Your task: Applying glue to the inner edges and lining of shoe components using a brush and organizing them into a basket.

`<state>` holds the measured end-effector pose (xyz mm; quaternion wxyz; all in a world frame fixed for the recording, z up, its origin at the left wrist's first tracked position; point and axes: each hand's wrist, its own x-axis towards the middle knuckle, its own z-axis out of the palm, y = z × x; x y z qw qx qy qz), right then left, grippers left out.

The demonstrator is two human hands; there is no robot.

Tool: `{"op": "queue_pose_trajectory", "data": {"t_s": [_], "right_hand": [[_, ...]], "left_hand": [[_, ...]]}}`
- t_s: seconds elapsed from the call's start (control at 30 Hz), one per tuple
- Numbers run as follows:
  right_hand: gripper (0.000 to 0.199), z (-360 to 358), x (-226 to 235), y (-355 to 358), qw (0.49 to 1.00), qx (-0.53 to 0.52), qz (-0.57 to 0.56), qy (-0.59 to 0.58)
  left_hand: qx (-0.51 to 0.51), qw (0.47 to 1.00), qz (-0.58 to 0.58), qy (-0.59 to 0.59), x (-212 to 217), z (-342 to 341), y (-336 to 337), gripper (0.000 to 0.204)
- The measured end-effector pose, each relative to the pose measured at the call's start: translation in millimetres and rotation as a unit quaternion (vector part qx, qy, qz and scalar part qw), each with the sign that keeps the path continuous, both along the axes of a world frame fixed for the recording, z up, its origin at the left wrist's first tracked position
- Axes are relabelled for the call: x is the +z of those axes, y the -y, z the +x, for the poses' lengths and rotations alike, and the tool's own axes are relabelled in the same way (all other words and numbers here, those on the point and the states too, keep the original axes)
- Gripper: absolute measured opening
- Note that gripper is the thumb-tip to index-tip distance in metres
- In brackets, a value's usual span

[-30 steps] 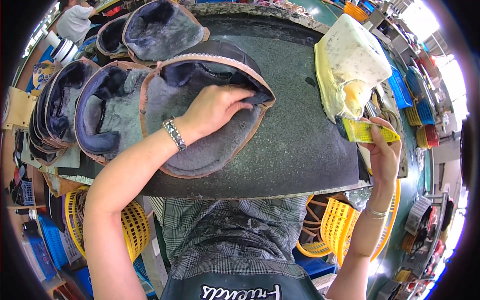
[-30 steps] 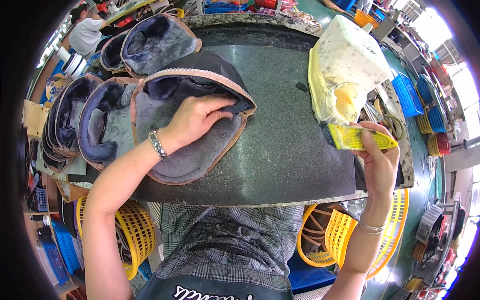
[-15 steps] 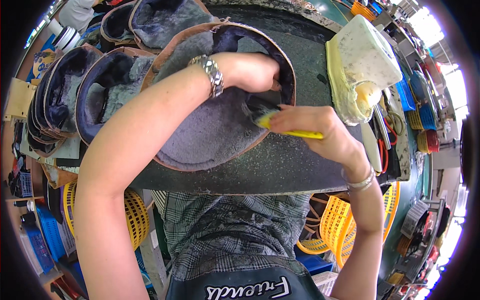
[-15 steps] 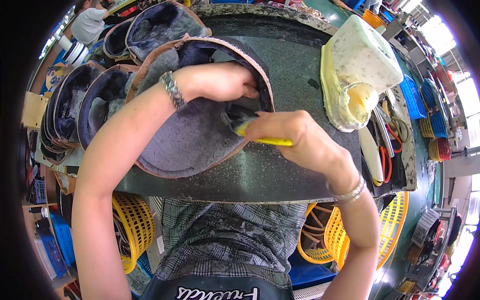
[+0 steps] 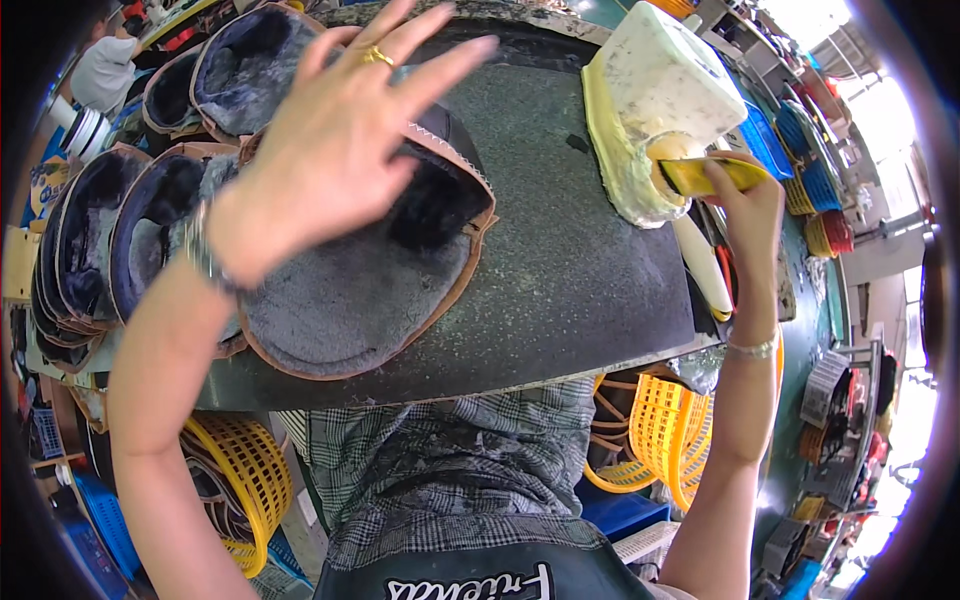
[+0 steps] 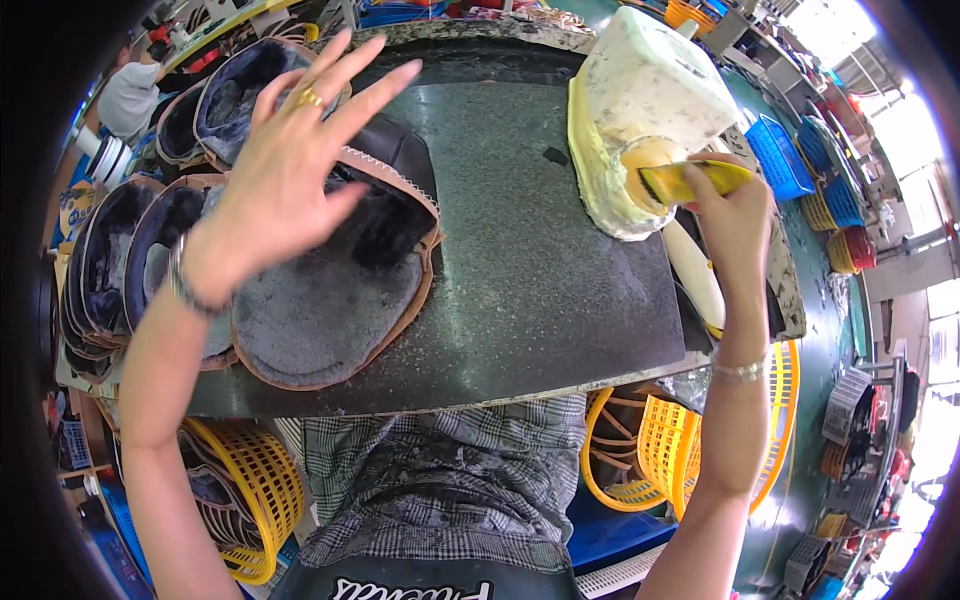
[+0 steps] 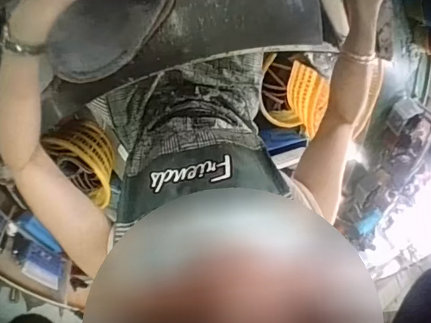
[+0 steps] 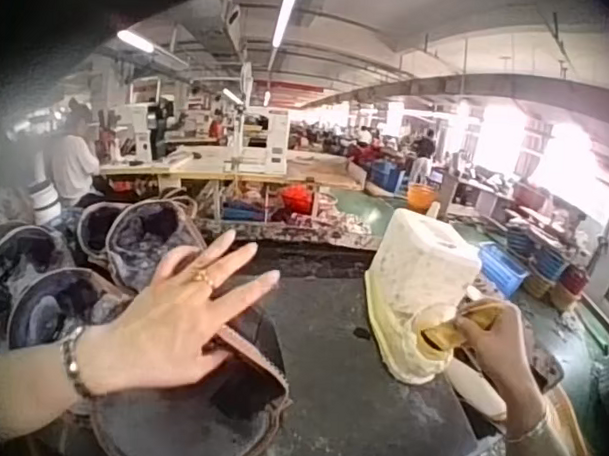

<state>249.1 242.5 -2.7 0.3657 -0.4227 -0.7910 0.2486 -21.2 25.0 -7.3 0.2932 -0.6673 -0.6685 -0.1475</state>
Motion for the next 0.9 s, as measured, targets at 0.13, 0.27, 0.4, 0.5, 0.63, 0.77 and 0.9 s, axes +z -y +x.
{"op": "queue_pose_trajectory", "data": {"t_s": [0.13,0.27,0.4,0.5,0.63,0.77,0.9], "right_hand": [[0.021,3,-13,-12,0.992,0.08,-0.084,-0.055],[0.025,33,-9,-7,0.983,0.051,-0.127,-0.118],[0.025,50,-18,7,0.962,0.082,-0.193,-0.177],[0.025,53,-25,15,0.942,0.116,-0.24,-0.203],[0.025,57,-28,25,0.926,0.16,-0.264,-0.218],[0.026,68,-29,35,0.908,0.187,-0.29,-0.238],[0.025,72,-29,39,0.885,0.19,-0.317,-0.283]], "left_hand": [[0.026,0.985,-0.101,0.138,18,-42,-11,0.042],[0.072,0.986,-0.03,0.148,6,-46,23,0.045],[-0.019,0.991,-0.13,-0.03,-18,-1,48,0.06],[0.087,0.927,-0.348,0.113,-23,24,51,0.06],[0.09,0.884,-0.389,0.243,-17,17,42,0.066],[0.065,0.909,-0.349,0.218,-17,-8,47,0.059],[0.071,0.897,-0.295,0.322,-27,-16,61,0.04]]}}
